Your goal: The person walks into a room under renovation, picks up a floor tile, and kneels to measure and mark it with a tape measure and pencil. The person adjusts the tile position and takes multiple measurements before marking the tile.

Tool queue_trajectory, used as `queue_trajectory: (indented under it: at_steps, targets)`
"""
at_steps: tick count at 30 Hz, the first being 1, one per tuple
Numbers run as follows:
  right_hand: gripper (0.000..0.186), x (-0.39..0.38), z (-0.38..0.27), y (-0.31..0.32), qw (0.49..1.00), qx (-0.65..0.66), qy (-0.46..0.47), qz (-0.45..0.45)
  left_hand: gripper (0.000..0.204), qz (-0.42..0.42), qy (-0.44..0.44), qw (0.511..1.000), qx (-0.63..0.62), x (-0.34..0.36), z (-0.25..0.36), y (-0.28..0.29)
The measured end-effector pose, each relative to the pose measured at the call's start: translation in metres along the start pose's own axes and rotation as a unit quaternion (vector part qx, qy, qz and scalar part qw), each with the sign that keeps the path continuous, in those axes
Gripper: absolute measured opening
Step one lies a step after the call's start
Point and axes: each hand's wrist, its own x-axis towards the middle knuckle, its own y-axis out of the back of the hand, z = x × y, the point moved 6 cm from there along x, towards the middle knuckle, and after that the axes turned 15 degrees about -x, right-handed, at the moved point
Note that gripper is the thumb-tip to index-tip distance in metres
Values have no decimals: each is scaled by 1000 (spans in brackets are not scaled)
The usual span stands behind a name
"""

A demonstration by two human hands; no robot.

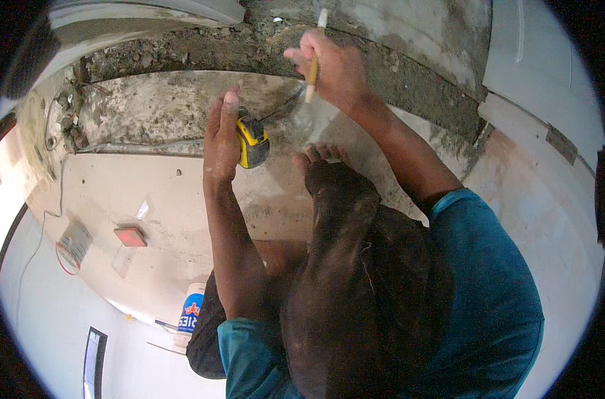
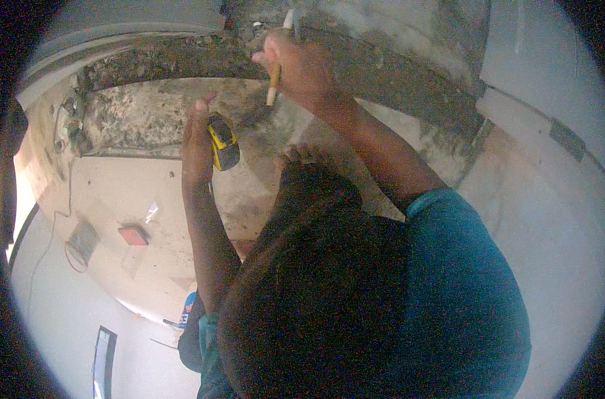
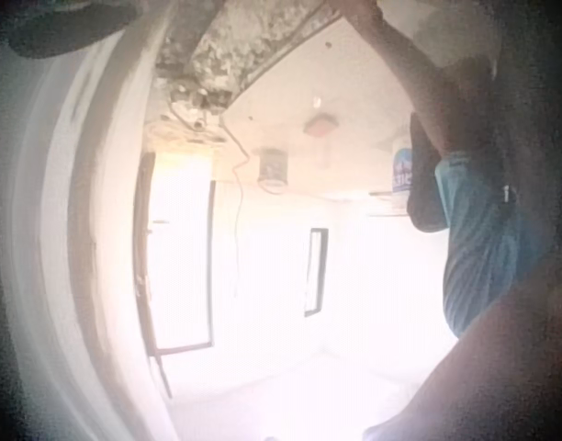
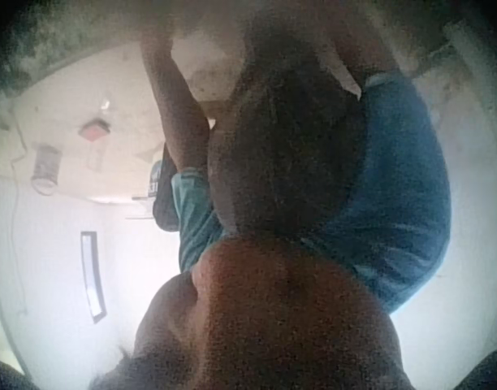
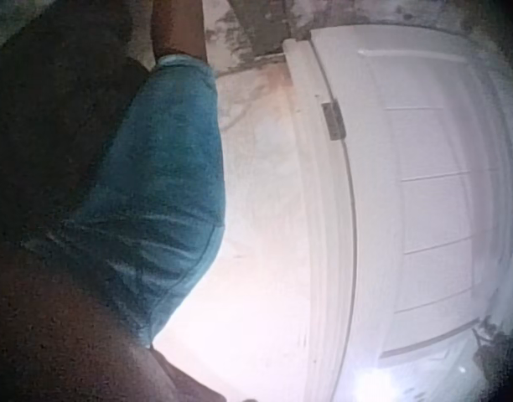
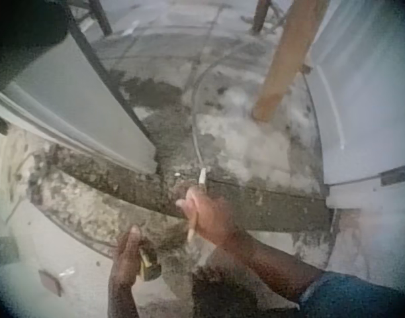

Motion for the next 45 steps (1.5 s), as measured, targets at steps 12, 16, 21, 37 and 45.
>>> queue_trajectory:
  at_steps: [12,16,21,37,45]
  targets:
    - [34,0,-47,-22,903,325,189,-210,68,-153,-46,986,52,-2,18,-29]
    - [30,29,-32,-15,936,262,170,-162,32,-51,17,995,90,-3,9,1]
    - [21,109,11,-13,991,92,42,87,47,42,-26,966,253,17,-3,24]
    - [27,132,9,-47,992,71,30,105,73,63,127,931,337,49,-29,36]
    - [22,131,10,-52,996,38,-4,75,73,61,149,939,305,52,-41,42]
